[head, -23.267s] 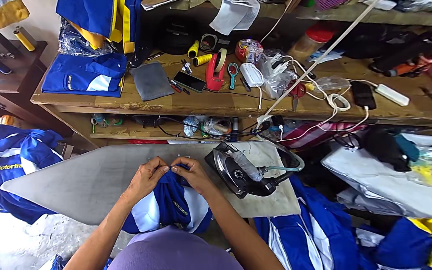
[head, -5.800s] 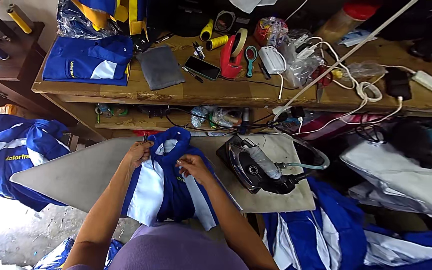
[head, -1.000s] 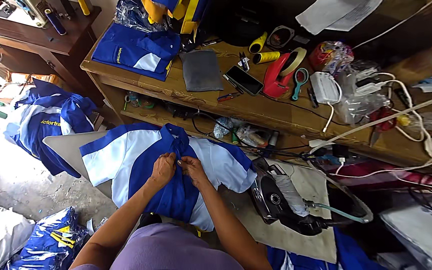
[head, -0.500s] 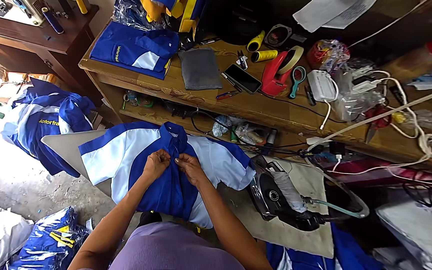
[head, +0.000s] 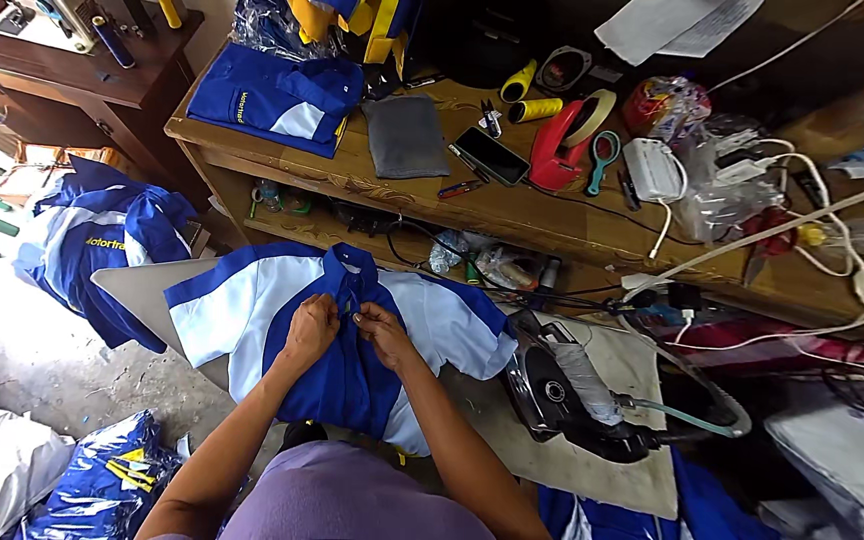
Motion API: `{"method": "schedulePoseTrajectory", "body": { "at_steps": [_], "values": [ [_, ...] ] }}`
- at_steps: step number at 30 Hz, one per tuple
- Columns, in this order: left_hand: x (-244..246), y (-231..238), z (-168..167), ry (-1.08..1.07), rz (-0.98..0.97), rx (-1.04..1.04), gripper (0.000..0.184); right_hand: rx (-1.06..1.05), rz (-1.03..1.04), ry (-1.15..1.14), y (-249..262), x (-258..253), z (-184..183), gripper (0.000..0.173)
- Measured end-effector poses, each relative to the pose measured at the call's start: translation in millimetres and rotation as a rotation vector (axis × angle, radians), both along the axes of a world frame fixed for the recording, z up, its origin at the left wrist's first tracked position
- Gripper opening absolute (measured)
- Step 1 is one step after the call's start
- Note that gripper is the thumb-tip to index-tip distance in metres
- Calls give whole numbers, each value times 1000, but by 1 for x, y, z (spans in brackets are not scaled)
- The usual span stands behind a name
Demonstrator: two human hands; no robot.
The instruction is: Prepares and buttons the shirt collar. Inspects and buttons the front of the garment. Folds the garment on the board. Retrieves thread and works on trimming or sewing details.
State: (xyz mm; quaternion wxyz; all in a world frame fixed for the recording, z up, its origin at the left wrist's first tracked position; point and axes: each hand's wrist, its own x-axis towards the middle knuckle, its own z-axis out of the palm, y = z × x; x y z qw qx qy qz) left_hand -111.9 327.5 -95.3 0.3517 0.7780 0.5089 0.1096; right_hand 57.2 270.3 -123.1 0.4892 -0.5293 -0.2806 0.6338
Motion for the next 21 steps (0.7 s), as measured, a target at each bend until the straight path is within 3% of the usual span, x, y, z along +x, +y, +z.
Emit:
{"method": "schedulePoseTrajectory", "body": {
  "at_steps": [2, 7, 12, 21],
  "values": [
    [4, -1, -1, 36, -29, -4, 23, -8, -1, 14, 0, -2, 2, 5],
    [3, -1, 4, -149, 91, -174, 20, -31, -25, -51, 5, -8, 2, 5],
    [-8, 3, 4, -253, 134, -200, 17, -53, -43, -121, 8, -13, 2, 6],
    [-7, 6, 5, -231, 139, -193, 16, -11, -25, -208, 7, -16, 0, 8]
  ]
}}
